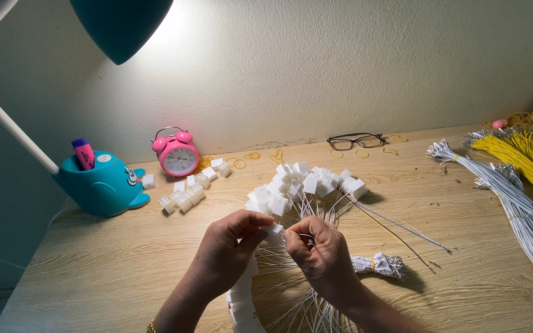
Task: The person is manually threading small white plastic or foam components onto individual thin wires within a large bundle.
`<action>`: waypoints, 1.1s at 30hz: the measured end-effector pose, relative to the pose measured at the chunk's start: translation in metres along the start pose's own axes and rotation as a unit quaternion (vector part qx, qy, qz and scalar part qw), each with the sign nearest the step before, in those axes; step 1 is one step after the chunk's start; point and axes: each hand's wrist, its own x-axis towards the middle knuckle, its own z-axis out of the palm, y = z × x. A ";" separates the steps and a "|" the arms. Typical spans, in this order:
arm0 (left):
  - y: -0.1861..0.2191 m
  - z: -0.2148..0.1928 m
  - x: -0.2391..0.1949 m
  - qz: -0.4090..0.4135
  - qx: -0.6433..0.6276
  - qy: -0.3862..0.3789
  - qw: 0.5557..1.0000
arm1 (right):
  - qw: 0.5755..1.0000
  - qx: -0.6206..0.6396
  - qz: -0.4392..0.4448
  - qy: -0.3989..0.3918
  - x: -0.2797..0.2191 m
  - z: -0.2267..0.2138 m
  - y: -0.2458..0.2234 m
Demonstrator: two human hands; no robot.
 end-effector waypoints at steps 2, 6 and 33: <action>0.002 0.001 -0.001 -0.007 -0.005 0.001 1.000 | 1.000 -0.005 -0.007 0.008 0.000 0.000 0.001; 0.001 0.004 -0.002 -0.037 -0.005 -0.001 0.999 | 1.000 0.004 -0.023 0.016 -0.002 0.002 -0.002; 0.005 -0.001 -0.001 0.071 -0.013 -0.004 0.997 | 0.982 -0.095 -0.162 0.005 0.003 -0.003 -0.009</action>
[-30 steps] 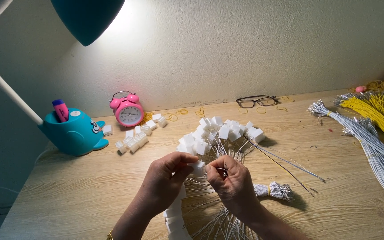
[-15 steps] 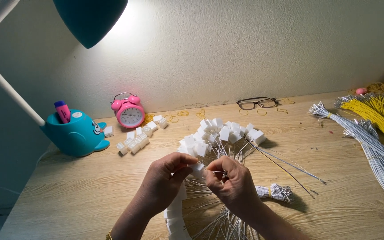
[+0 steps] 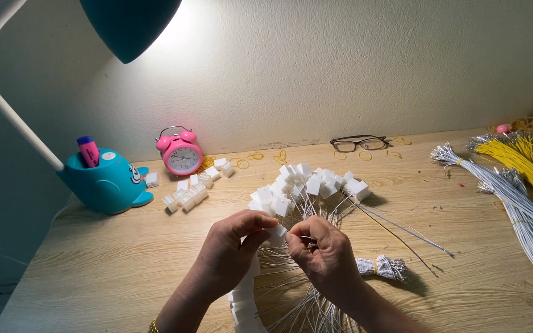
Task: The person is manually threading small white plastic or foam components onto individual thin wires within a large bundle.
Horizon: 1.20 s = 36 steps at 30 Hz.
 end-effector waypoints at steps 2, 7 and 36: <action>0.002 0.001 -0.001 0.004 0.007 0.001 1.000 | 1.000 0.001 0.002 0.001 0.000 0.000 0.000; 0.004 -0.001 -0.001 0.020 0.008 0.002 1.000 | 1.000 -0.020 -0.002 -0.005 0.000 -0.001 0.000; 0.127 -0.022 -0.027 0.168 -0.131 0.006 0.977 | 0.953 0.145 0.266 -0.034 0.004 -0.005 0.023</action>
